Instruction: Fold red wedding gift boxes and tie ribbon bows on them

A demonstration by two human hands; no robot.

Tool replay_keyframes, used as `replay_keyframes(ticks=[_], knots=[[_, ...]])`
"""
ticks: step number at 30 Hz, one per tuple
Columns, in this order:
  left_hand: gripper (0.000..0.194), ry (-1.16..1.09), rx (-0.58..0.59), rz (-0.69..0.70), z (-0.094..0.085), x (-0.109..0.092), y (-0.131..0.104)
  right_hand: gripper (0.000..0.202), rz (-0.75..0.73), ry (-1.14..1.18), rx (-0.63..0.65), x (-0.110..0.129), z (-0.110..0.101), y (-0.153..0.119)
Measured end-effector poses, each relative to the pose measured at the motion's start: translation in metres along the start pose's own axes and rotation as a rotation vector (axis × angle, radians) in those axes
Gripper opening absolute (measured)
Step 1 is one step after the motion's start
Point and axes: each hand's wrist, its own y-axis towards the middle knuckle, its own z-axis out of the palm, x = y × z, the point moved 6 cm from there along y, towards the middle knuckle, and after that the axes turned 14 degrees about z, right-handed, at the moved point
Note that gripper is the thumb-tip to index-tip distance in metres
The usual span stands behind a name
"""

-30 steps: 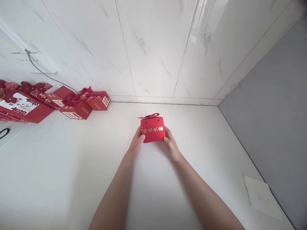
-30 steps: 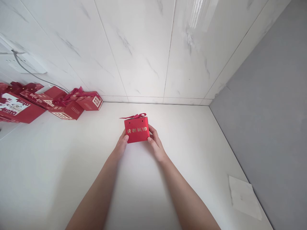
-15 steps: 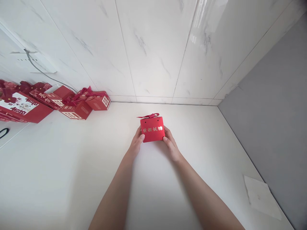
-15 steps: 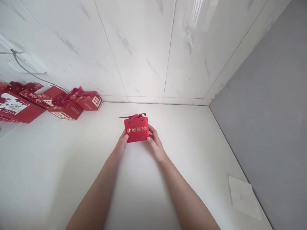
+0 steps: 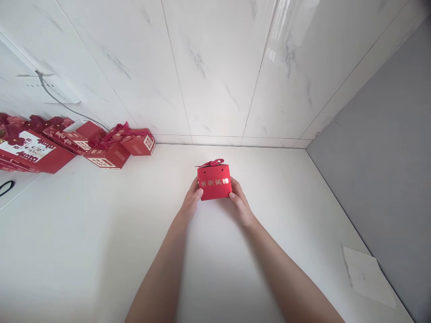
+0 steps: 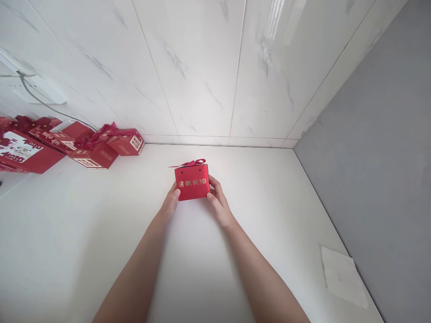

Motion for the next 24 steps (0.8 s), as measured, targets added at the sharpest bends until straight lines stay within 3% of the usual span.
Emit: replay_keyframes(ticks=[10,24], knots=[[0.055,-0.036,-0.024,-0.069,-0.010,0.014,-0.003,0.054,-0.004,-0.061,0.007,0.000,0.002,-0.001],[0.060,-0.029,-0.024,-0.063,-0.007,0.011,-0.002,0.056,-0.004,-0.066,0.010,0.001,0.002,-0.001]])
